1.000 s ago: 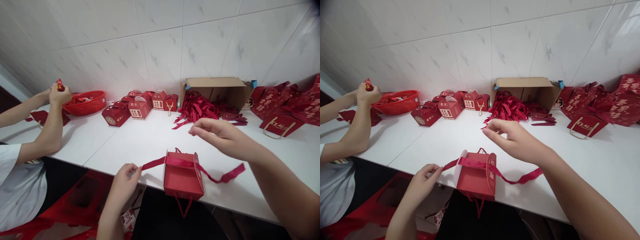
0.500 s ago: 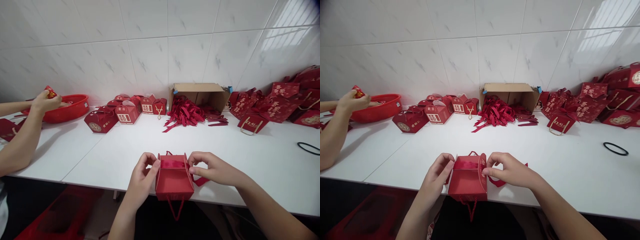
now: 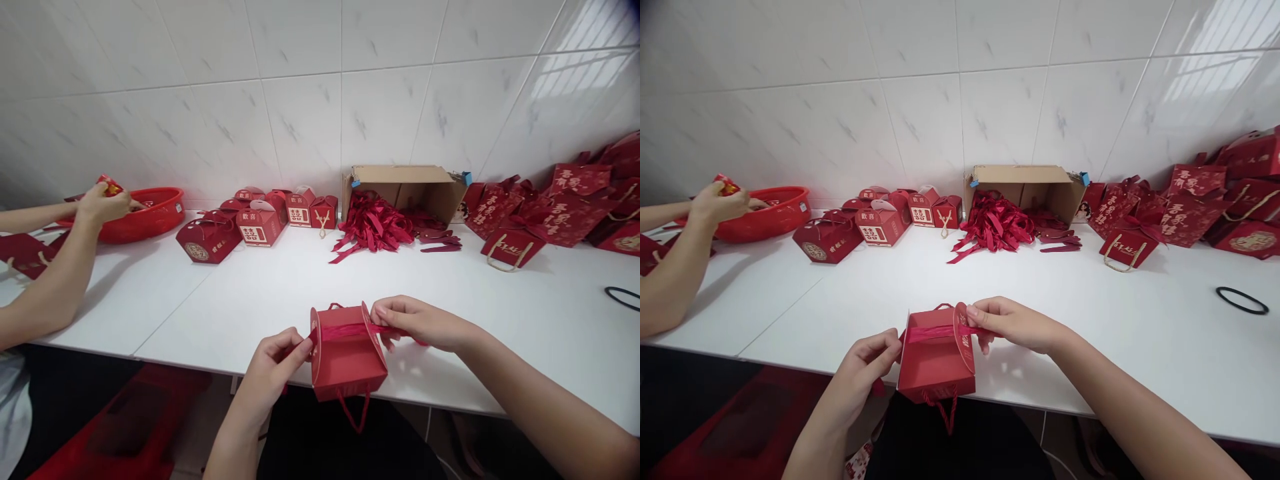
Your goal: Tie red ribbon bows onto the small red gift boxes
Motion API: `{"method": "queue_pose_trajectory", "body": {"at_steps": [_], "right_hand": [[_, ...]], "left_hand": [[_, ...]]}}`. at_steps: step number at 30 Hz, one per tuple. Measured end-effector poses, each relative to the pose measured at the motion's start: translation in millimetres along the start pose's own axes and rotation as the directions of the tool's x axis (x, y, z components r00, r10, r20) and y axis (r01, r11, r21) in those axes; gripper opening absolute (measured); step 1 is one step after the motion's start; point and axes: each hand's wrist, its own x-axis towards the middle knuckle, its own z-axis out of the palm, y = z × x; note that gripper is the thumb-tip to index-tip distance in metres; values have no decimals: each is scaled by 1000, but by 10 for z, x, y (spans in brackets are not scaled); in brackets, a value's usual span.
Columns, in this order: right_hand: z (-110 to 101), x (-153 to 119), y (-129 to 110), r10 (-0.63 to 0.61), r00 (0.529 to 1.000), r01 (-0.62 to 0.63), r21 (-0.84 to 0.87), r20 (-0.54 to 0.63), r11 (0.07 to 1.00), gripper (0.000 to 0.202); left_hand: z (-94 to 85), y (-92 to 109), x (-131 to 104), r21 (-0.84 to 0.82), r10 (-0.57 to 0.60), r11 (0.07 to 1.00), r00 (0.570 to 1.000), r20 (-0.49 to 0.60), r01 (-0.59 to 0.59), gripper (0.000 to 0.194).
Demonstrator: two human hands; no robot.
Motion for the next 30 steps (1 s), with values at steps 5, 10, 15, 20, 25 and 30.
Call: {"method": "queue_pose_trajectory", "body": {"at_steps": [5,10,15,20,25,30], "right_hand": [[-35,-29,7,99,993,-109,-173,-61,979,50],[-53,-18,85,-3,990,-17,-140,-142,990,43],[-44,-7,180,-4,983,-18,-113,-184,993,37],[-45,-4,235,29,982,-46,-90,-187,995,36],[-78,38,256,33,984,-53,-107,-178,993,37],[-81,-22,280,-45,962,-47,-327,-268,944,32]], "left_hand": [[-164,-109,-18,192,-117,972,988,-104,136,27],[-312,-152,-61,208,-138,965,984,-114,160,31],[-442,-225,-83,274,-139,948,986,-95,160,30],[-526,-256,-144,377,-164,905,979,-118,197,34],[-608,-242,-86,466,-122,869,985,-122,166,34],[-544,-309,-34,538,-32,837,991,-129,97,31]]}}
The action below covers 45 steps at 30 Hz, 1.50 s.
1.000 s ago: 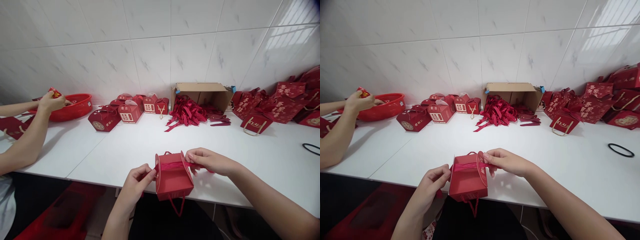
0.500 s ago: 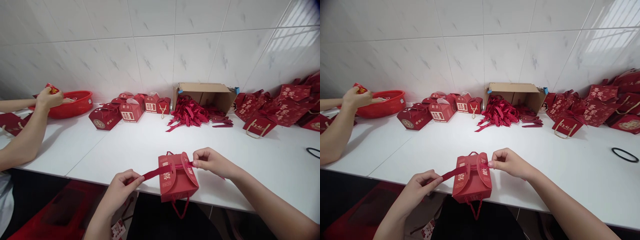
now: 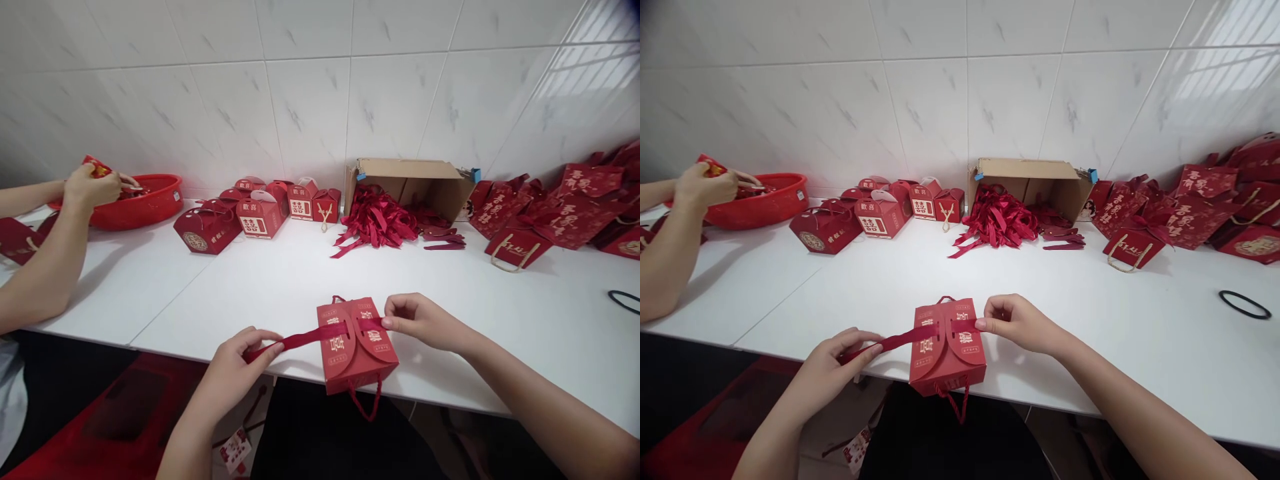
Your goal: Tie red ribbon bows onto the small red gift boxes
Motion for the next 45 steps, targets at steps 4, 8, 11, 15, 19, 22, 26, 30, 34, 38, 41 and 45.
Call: {"method": "queue_pose_trajectory", "body": {"at_steps": [4,8,11,15,19,22,26,30,34,38,41,45], "right_hand": [[-13,-251,-53,-111,941,29,-252,-320,967,26],[81,-501,-126,-5,989,-31,-239,-149,971,36],[252,-562,-88,50,997,-58,-144,-55,988,38],[541,-518,74,137,922,-92,140,-363,986,39],[763,-406,167,340,812,40,628,-473,778,41],[809,-305,156,313,822,315,837,-476,447,28],[760,-233,102,344,857,359,924,-383,133,13],[689,-251,48,411,844,361,932,-345,39,9],[611,-293,12,440,781,424,894,-443,148,11],[528,-319,-11,415,748,453,856,-518,251,9],[458,-331,-17,372,718,491,807,-588,328,7],[349,-353,-9,325,666,543,735,-671,405,8]], "left_hand": [[230,74,-183,53,35,999,898,-438,-13,36],[437,252,-435,-5,128,990,933,-337,-138,22],[524,374,-520,34,109,994,994,-11,-108,25],[584,428,-494,-44,-73,996,997,13,73,31],[629,437,-414,-674,-129,734,991,-21,81,55],[645,458,-348,-960,-163,269,986,32,75,60],[652,476,-286,-939,-162,-280,954,253,201,18],[663,477,-266,-898,-211,-392,930,300,200,27],[643,482,-245,-975,-320,-202,934,156,93,13],[580,514,-210,-994,-415,2,905,-96,-105,18],[536,556,-184,-981,-385,134,905,-184,-143,23],[489,619,-163,-944,-360,256,886,-291,-206,26]]}}
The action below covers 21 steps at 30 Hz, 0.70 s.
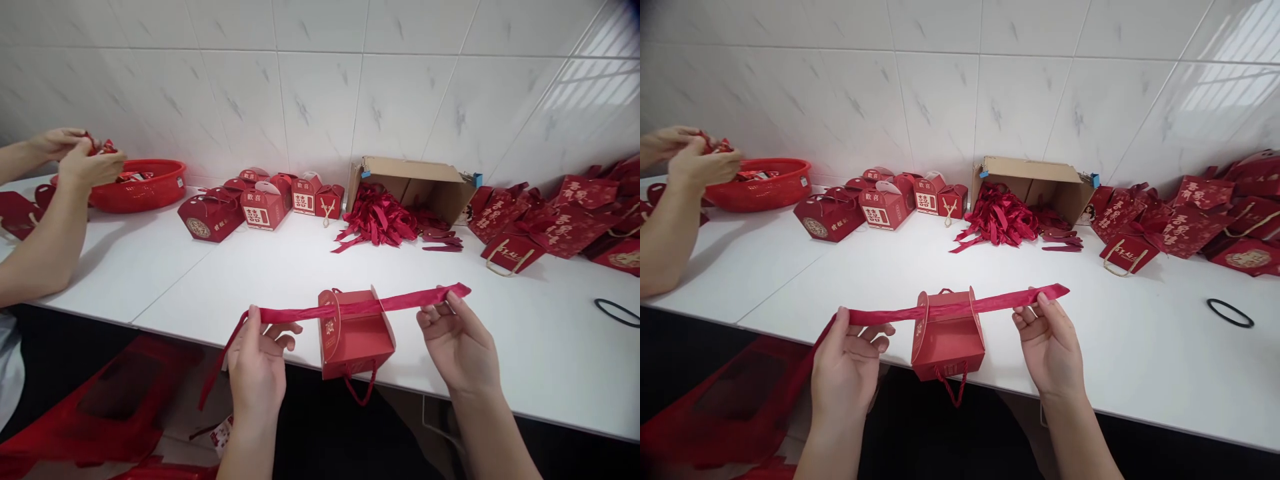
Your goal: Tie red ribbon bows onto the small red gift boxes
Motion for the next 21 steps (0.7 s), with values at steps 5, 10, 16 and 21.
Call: {"method": "queue_pose_trajectory", "body": {"at_steps": [5,10,16,21], "right_hand": [[-32,52,-111,-86,996,86,20,-6,996,8],[-26,70,-171,-133,991,133,0,-1,991,9],[81,115,-302,-254,963,259,-56,86,964,8],[348,144,-542,-355,889,419,-201,288,885,4]], "left_hand": [[-3,88,45,-126,-21,992,994,-110,7,28],[-38,140,81,-175,7,984,990,-142,-32,25],[9,209,58,-74,195,975,970,-148,-207,20],[186,444,103,-27,426,903,901,-83,-429,15]]}}
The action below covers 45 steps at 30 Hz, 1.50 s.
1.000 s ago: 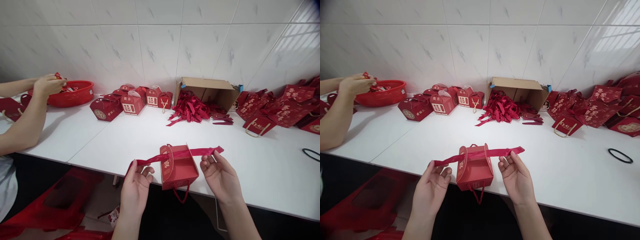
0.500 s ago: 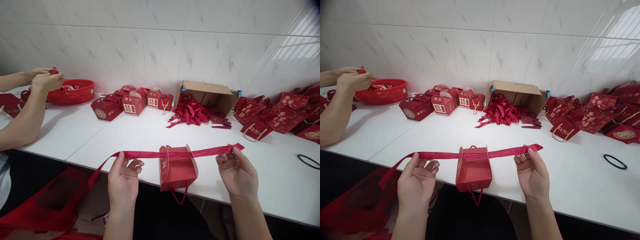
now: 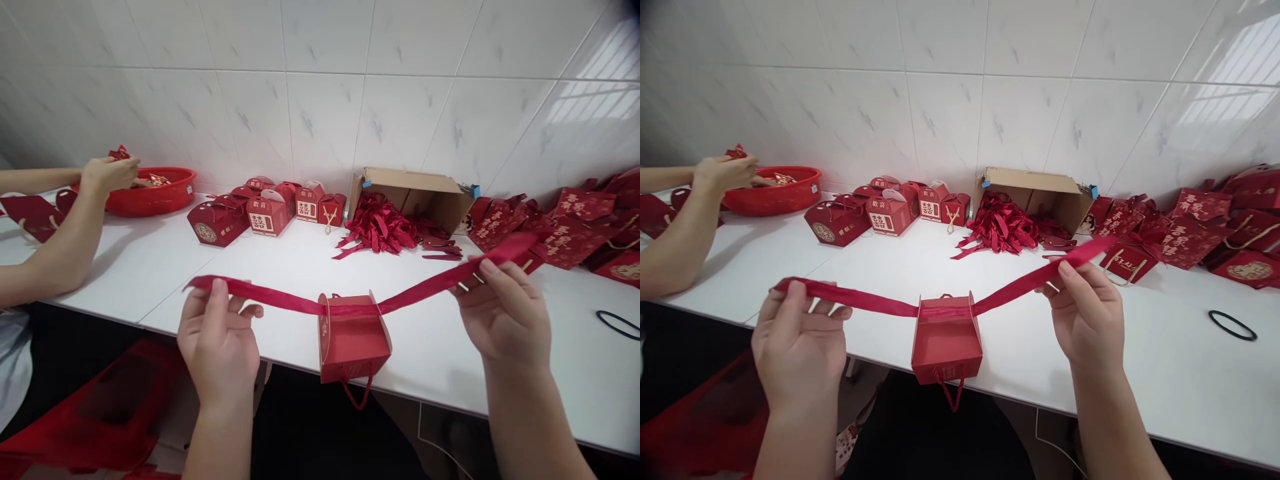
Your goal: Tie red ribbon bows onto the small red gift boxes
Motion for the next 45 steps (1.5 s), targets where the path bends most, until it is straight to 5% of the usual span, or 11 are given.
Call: {"method": "queue_pose_trajectory", "body": {"at_steps": [6,13,33,36,41,45], "right_hand": [[390,219,-204,-146,954,198,-184,261,963,7],[748,300,-229,-120,897,218,-189,425,957,11],[803,324,-273,-73,896,149,-140,439,979,11],[835,324,-255,-53,884,105,-87,464,991,12],[908,304,-248,17,832,83,-154,554,985,13],[878,263,-198,-3,730,99,-102,684,990,12]], "left_hand": [[436,208,147,-6,305,949,916,260,-314,11],[822,284,107,-33,175,983,879,444,-179,14],[879,344,28,-14,168,982,825,539,-190,15],[872,349,39,4,104,991,772,628,-137,17],[869,419,7,127,-37,986,590,806,-111,16],[879,521,-65,341,-198,928,572,796,-152,20]]}}
